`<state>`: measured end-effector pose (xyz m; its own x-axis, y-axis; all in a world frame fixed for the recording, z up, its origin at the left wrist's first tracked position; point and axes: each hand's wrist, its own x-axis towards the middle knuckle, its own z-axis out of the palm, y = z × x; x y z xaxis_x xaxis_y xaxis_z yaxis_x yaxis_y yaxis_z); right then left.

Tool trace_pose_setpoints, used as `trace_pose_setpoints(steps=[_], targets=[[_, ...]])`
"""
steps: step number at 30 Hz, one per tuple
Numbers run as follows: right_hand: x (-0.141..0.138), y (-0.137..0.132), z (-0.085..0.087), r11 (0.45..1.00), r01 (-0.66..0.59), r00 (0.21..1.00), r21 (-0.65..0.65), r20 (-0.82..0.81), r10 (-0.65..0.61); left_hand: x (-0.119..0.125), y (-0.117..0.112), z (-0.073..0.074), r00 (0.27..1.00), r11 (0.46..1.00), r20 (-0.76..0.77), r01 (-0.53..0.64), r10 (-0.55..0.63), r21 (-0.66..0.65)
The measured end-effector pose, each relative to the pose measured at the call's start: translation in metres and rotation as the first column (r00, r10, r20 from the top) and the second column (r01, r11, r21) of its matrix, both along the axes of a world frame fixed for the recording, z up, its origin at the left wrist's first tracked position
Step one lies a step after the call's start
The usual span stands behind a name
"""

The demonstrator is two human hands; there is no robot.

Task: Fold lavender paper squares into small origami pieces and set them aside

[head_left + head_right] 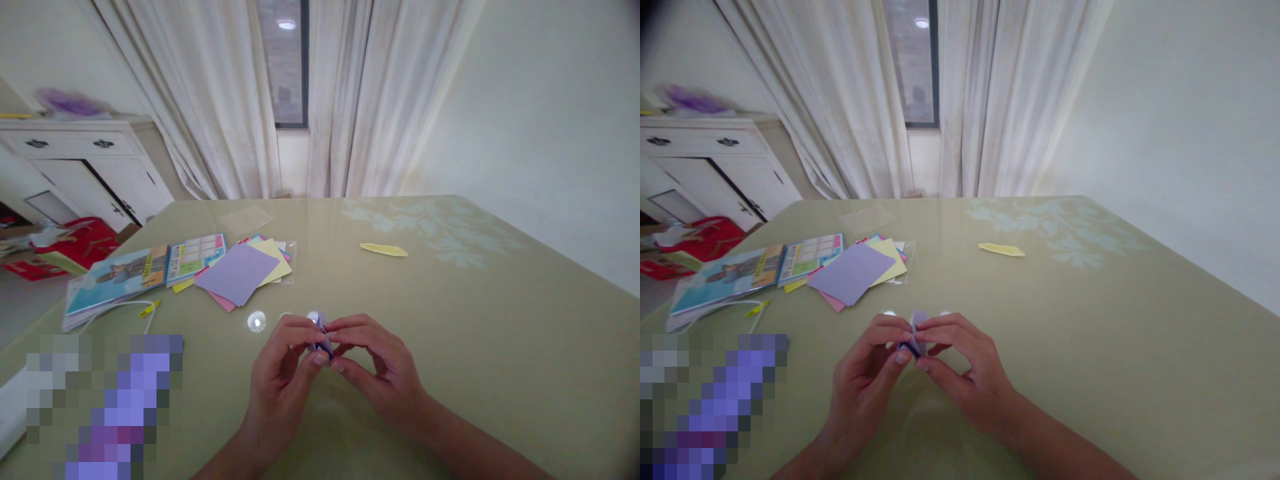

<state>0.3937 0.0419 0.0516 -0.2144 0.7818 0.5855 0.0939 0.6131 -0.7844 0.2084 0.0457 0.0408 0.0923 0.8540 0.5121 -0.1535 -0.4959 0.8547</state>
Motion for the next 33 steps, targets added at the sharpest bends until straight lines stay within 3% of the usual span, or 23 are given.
trace_pose_setpoints(steps=[7,13,20,27,33], targets=[[-0.0072,-0.0057,-0.0003,0.999,0.039,0.996,-0.014,-0.081,-0.04,0.0004,0.0015,0.0042,0.998,0.998,-0.009,-0.061,0.061,-0.013],[-0.0088,-0.0077,0.0025,0.995,0.07,0.996,0.074,-0.064,-0.065,0.0042,0.0012,0.0047,0.987,0.977,0.158,-0.008,0.042,-0.213],[-0.0076,-0.0087,-0.0037,0.994,0.086,0.992,0.075,-0.102,-0.078,0.0038,0.0044,0.006,0.996,0.989,0.059,-0.057,0.066,-0.133],[-0.007,-0.0083,-0.0017,0.991,0.091,0.994,0.102,-0.072,-0.084,0.0045,0.0018,0.0062,0.992,0.956,0.081,-0.065,0.092,-0.286],[-0.0055,-0.0073,-0.0014,0.988,0.128,0.99,0.087,-0.073,-0.122,0.0034,0.0028,0.0067,0.998,0.976,0.055,-0.005,0.017,-0.219]])
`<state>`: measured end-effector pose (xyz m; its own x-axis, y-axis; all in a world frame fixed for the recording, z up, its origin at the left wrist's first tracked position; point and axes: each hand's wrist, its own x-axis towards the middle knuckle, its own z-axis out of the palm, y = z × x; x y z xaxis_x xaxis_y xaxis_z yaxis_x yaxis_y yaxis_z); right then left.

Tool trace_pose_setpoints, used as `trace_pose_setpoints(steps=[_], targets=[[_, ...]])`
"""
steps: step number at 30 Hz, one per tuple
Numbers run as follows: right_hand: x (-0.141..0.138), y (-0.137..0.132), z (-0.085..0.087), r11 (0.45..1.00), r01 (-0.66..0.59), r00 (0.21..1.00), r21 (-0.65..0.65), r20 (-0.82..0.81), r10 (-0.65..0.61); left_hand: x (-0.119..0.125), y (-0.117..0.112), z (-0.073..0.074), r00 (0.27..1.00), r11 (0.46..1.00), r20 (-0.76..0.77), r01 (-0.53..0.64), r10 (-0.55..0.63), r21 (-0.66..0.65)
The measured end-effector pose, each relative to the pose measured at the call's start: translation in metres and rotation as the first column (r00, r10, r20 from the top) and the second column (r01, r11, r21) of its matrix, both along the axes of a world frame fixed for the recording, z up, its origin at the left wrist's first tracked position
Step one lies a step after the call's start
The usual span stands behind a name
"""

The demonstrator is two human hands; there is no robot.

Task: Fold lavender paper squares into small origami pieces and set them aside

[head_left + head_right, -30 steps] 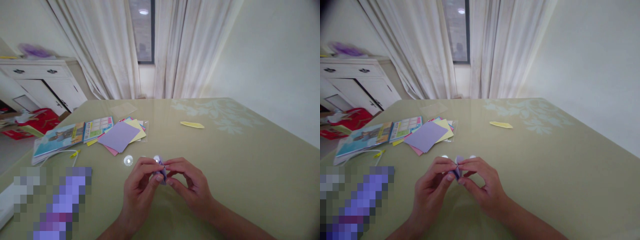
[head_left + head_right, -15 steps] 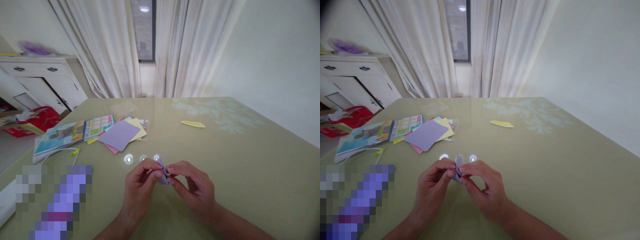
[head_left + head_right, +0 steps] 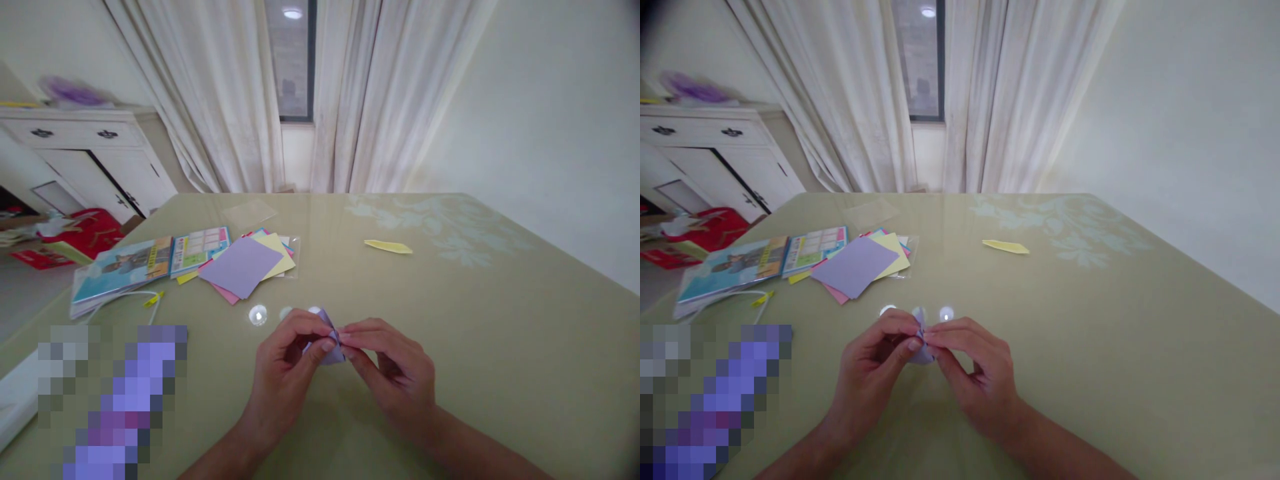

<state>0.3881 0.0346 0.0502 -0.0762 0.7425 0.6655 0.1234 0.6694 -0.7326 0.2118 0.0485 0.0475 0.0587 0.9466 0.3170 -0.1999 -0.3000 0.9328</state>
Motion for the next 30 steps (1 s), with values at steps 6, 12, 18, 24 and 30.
trace_pose_setpoints(steps=[6,12,18,24,30], targets=[[-0.001,-0.004,-0.002,0.995,0.019,0.996,-0.101,-0.081,-0.027,0.0,-0.002,0.001,0.994,0.999,-0.099,-0.039,0.036,-0.024],[-0.001,-0.002,-0.001,0.994,0.07,0.995,-0.088,-0.07,-0.077,0.001,-0.004,-0.002,0.993,1.0,-0.12,0.01,-0.013,-0.03],[-0.001,-0.003,0.0,0.99,0.067,0.996,-0.125,-0.048,-0.074,-0.001,-0.006,-0.004,0.968,0.998,-0.244,-0.046,0.057,0.053],[0.008,0.004,0.002,0.947,0.185,0.95,-0.264,-0.199,-0.241,-0.005,-0.001,-0.007,0.839,0.935,-0.519,0.034,0.165,0.352],[0.016,0.017,0.001,0.932,0.13,0.964,-0.337,-0.178,-0.199,-0.017,0.009,-0.008,0.786,0.839,-0.56,0.104,0.26,0.535]])
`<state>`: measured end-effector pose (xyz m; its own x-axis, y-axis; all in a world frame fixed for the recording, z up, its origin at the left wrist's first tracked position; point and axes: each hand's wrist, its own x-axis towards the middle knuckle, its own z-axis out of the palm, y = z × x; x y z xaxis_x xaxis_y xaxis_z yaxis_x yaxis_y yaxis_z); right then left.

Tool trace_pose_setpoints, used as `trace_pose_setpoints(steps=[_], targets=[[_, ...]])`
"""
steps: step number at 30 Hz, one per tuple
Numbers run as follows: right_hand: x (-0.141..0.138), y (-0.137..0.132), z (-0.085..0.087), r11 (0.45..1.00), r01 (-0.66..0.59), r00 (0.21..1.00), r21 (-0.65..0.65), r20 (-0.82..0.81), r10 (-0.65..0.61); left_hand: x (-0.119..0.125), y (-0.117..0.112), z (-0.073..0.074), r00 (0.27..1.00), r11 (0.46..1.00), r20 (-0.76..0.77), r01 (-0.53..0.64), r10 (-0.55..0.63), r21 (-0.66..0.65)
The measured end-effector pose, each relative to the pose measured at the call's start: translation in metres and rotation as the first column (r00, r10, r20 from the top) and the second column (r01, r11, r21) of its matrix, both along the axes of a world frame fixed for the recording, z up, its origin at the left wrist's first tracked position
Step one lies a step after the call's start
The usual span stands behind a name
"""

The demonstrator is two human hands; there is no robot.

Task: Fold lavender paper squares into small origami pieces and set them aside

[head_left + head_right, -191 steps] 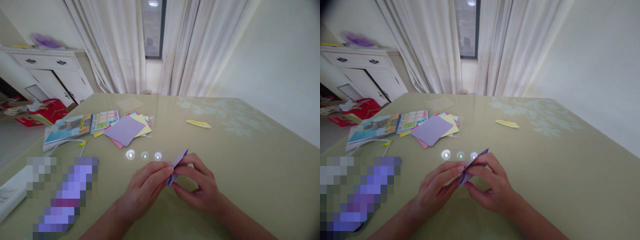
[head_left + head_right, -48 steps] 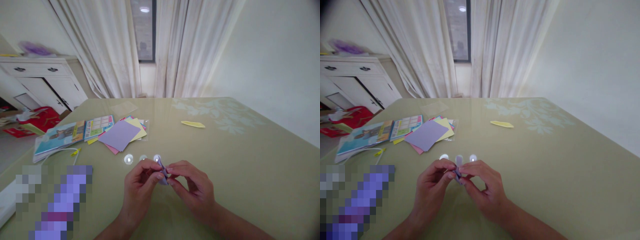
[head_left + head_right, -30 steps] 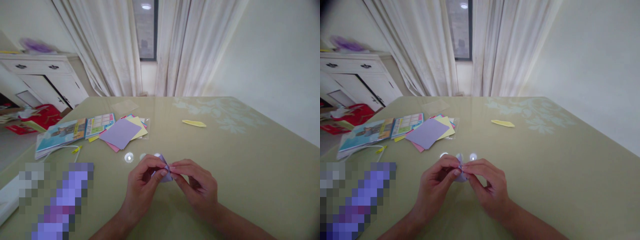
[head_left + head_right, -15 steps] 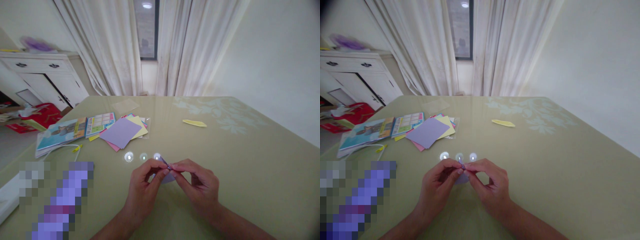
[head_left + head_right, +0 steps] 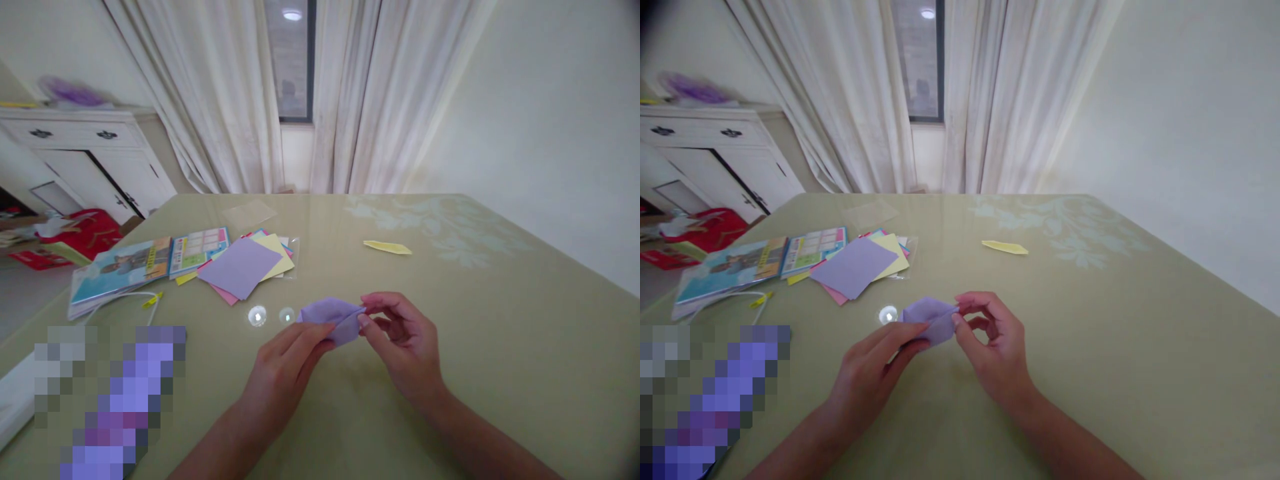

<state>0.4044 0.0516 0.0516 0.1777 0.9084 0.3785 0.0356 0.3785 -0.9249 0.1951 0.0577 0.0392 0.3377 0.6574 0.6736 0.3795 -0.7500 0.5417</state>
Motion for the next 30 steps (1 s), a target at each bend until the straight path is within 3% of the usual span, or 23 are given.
trace_pose_setpoints(steps=[7,11,17,22,25,30], targets=[[0.011,0.01,0.001,0.999,0.037,0.989,0.0,-0.142,-0.037,-0.02,0.009,0.013,0.992,0.983,-0.02,-0.123,0.127,0.137],[0.016,0.012,-0.003,0.999,0.024,0.983,0.032,-0.183,-0.018,-0.022,0.013,0.015,0.985,0.978,-0.028,-0.163,0.168,0.132],[0.014,0.012,0.001,0.999,0.002,0.986,0.04,-0.166,0.005,-0.018,0.015,0.011,0.982,0.982,0.06,-0.174,0.179,-0.079],[0.017,0.015,0.005,0.998,-0.048,0.999,-0.037,-0.005,0.048,-0.019,0.015,0.012,0.98,0.98,0.061,-0.184,0.189,-0.072],[0.023,0.017,0.007,0.994,-0.068,0.996,-0.081,0.047,0.072,-0.023,0.017,0.015,0.99,0.986,0.03,-0.131,0.135,-0.102],[0.029,0.023,0.011,0.977,-0.109,0.987,-0.182,0.092,0.128,-0.025,0.021,0.014,0.997,0.963,0.065,-0.031,0.05,-0.266]])
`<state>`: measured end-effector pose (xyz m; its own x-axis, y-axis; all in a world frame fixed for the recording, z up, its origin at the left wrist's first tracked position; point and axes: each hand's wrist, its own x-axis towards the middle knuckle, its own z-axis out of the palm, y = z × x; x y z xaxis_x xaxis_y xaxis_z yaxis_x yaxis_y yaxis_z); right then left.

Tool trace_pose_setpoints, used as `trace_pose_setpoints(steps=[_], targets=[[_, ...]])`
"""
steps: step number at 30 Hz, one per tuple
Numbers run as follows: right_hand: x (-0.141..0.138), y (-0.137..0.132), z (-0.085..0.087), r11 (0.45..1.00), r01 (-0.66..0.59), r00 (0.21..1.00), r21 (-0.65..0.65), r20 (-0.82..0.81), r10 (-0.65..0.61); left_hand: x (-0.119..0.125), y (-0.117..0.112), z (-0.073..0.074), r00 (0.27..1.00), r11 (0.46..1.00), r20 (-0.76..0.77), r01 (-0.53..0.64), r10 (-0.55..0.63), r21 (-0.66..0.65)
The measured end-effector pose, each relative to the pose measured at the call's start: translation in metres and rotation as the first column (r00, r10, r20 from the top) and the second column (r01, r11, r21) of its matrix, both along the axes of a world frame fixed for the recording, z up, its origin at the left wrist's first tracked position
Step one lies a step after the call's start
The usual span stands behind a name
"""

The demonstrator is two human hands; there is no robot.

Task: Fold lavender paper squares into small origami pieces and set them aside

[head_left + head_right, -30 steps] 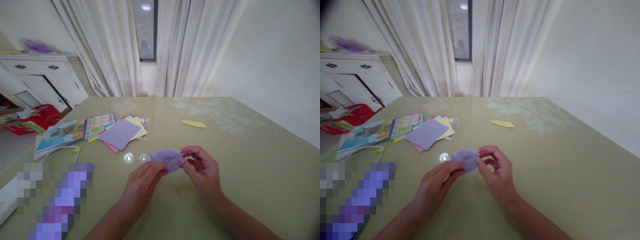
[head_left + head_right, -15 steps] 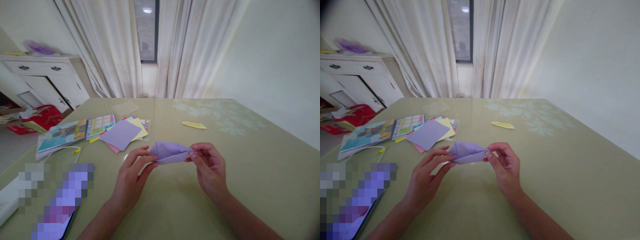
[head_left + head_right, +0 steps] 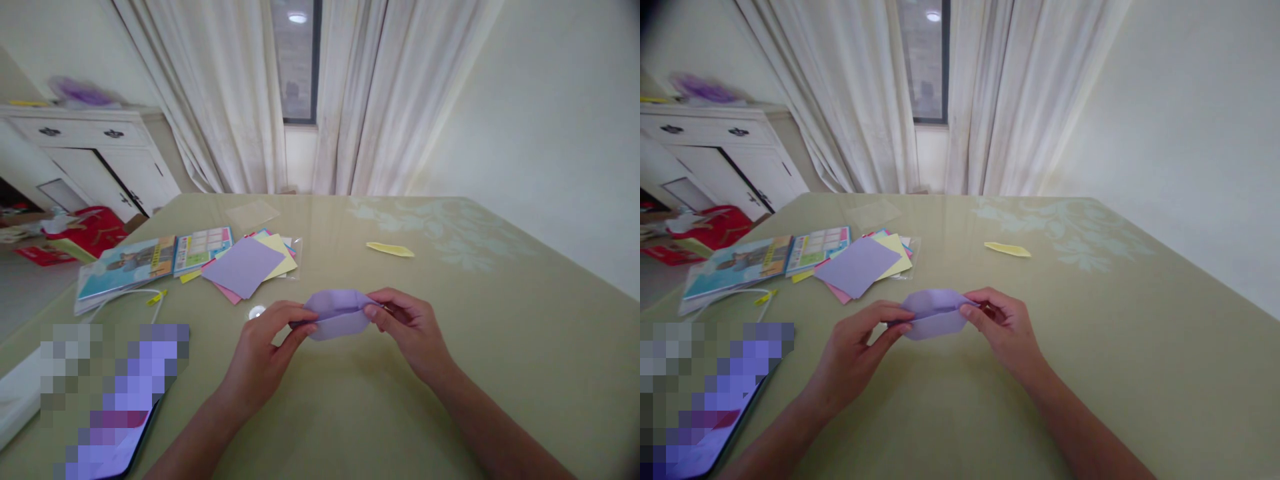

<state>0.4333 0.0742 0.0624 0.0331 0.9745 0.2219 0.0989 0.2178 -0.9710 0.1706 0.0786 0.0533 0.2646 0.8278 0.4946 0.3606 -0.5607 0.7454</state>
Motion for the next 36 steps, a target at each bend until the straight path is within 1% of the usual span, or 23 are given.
trace_pose_setpoints(steps=[5,6,8,10,12,13,15,16,18,22,26,28,31,32,33,34,36], targets=[[0.001,0.006,-0.002,0.996,-0.048,0.996,-0.08,0.069,0.054,0.0,0.003,-0.002,0.999,0.998,0.017,-0.036,0.037,-0.056],[0.001,0.007,-0.003,0.993,-0.066,0.995,-0.098,0.069,0.073,0.0,0.003,-0.003,0.999,0.996,0.015,-0.032,0.033,-0.085],[0.004,0.008,-0.006,0.979,-0.132,0.987,-0.155,0.066,0.144,0.0,0.003,-0.004,0.999,0.98,0.041,-0.004,0.012,-0.197],[0.006,0.009,-0.008,0.953,-0.206,0.971,-0.221,0.074,0.227,0.001,0.003,-0.007,0.993,0.935,0.118,0.047,-0.005,-0.351],[0.009,0.01,-0.011,0.933,-0.247,0.957,-0.261,0.084,0.277,0.002,0.005,-0.011,0.978,0.867,0.209,0.11,-0.007,-0.487],[0.009,0.011,-0.012,0.929,-0.257,0.954,-0.267,0.086,0.289,0.003,0.006,-0.013,0.971,0.836,0.238,0.134,-0.004,-0.532],[0.01,0.012,-0.013,0.928,-0.259,0.953,-0.267,0.084,0.29,0.004,0.008,-0.017,0.967,0.795,0.255,0.157,-0.003,-0.586],[0.01,0.012,-0.013,0.93,-0.254,0.956,-0.264,0.08,0.284,0.004,0.009,-0.018,0.967,0.784,0.255,0.16,-0.002,-0.599],[0.01,0.013,-0.014,0.934,-0.244,0.961,-0.263,0.067,0.27,0.005,0.009,-0.018,0.963,0.784,0.269,0.167,0.0,-0.597],[0.009,0.012,-0.012,0.927,-0.265,0.96,-0.265,0.021,0.28,0.005,0.009,-0.009,0.944,0.801,0.33,0.215,-0.023,-0.559],[0.008,0.009,-0.008,0.924,-0.3,0.952,-0.236,-0.008,0.307,0.002,0.007,-0.001,0.933,0.79,0.358,0.247,-0.037,-0.561],[0.008,0.008,-0.006,0.936,-0.291,0.955,-0.196,-0.005,0.296,0.0,0.006,-0.001,0.921,0.763,0.388,0.282,-0.044,-0.582],[0.009,0.006,-0.004,0.958,-0.257,0.965,-0.128,0.022,0.262,0.0,0.003,-0.003,0.892,0.679,0.446,0.368,-0.066,-0.635],[0.01,0.006,-0.003,0.964,-0.242,0.968,-0.108,0.036,0.247,0.001,0.002,-0.004,0.881,0.661,0.469,0.385,-0.056,-0.644],[0.01,0.006,-0.003,0.97,-0.226,0.972,-0.089,0.05,0.231,0.001,0.001,-0.005,0.871,0.659,0.489,0.391,-0.04,-0.643],[0.01,0.006,-0.003,0.974,-0.214,0.974,-0.072,0.064,0.218,0.002,0.0,-0.005,0.864,0.674,0.503,0.385,-0.023,-0.631],[0.011,0.006,-0.003,0.978,-0.203,0.975,-0.049,0.081,0.207,0.004,-0.002,-0.006,0.87,0.741,0.493,0.338,-0.01,-0.581]])
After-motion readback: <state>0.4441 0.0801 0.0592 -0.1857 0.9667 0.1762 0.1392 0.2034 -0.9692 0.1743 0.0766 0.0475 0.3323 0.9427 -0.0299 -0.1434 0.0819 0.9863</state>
